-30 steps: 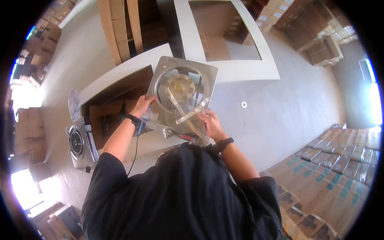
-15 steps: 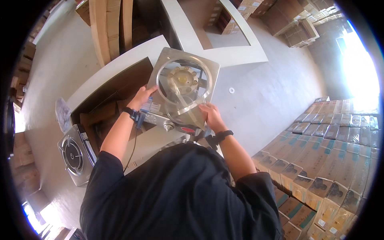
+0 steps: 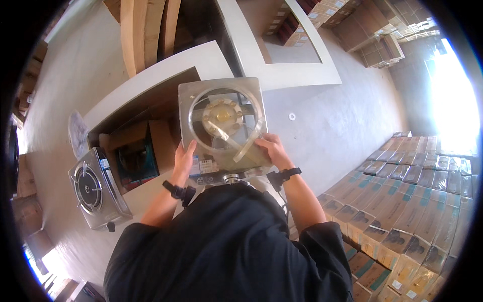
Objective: The person assembles a portable gas stove by placing a metal grate over the burner and securing it with small metal clips. They then use a cloth to wipe the surface of the stove clean.
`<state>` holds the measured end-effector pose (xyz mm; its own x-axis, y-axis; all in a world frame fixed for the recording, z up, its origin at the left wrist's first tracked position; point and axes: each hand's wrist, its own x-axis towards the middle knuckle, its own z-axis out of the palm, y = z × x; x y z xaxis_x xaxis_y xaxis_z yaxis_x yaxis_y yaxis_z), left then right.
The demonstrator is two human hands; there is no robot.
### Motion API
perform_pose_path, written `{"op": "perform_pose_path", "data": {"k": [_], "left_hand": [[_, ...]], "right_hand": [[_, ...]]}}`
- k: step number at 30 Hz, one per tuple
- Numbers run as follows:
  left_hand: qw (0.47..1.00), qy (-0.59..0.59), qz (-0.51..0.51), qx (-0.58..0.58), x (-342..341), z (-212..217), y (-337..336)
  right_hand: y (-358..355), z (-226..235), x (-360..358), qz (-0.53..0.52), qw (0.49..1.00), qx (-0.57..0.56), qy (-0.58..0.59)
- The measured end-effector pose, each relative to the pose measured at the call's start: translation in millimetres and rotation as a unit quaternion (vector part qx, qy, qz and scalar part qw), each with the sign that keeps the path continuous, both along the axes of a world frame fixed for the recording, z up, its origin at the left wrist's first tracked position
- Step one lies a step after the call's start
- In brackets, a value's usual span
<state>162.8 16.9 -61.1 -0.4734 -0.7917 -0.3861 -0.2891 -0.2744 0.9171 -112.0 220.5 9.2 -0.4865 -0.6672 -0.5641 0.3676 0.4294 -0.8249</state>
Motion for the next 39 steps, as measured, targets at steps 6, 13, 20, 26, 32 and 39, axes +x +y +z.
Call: {"op": "perform_pose_path", "data": {"k": [6, 13, 20, 26, 32, 39], "left_hand": [[0.996, -0.022, 0.049, -0.067, 32, 23, 30], [0.994, 0.021, 0.104, -0.031, 31, 19, 37], [0.99, 0.075, 0.113, 0.05, 35, 13, 37], [0.985, 0.096, 0.102, 0.099, 45, 7, 45], [0.994, 0.052, 0.097, 0.012, 67, -11, 68], [0.98, -0.114, 0.127, -0.104, 88, 24, 155]], "right_hand": [[-23, -17, -4, 0.092, 0.995, 0.019, 0.025], [-27, -17, -6, 0.118, 0.992, 0.037, 0.039], [-19, -23, -8, 0.086, 0.996, 0.006, 0.004], [0, -27, -22, 0.049, 0.992, -0.108, -0.046], [26, -2, -29, 0.05, 0.985, -0.161, -0.04], [54, 2, -31, -0.025, 0.966, -0.226, -0.126]]}}
